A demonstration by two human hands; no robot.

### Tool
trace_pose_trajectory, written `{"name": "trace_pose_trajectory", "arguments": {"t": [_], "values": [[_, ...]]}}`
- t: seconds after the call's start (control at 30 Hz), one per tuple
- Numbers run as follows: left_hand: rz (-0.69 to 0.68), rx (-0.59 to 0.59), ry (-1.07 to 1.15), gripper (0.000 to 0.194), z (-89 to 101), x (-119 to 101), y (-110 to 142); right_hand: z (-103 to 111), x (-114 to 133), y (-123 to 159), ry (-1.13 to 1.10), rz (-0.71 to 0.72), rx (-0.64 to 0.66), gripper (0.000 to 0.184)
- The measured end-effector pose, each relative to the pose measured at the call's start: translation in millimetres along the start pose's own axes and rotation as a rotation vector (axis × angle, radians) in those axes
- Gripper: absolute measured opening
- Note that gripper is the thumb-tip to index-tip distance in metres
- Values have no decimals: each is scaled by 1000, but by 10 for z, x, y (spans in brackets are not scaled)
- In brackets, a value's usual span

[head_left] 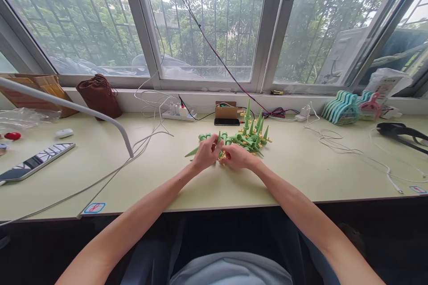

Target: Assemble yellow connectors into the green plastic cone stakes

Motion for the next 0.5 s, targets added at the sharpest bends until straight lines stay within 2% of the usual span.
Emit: {"name": "trace_pose_trajectory", "arguments": {"t": [0.37,0.5], "values": [[-1,-22,18,22,-4,12,12,-8,1,-9,-40,-29,25,21],[6,-28,26,21,-6,-4,19,-30,-34,-19,-28,-36,3,16]]}}
Point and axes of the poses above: each hand's wrist, its own y-axis away from the middle knuckle, its own z-axis out of the back of the hand, x = y × z, the point moved 4 cm from there along -y, towards the middle knuckle, and after that the axes turned 6 degrees about x, right-handed, at the moved point
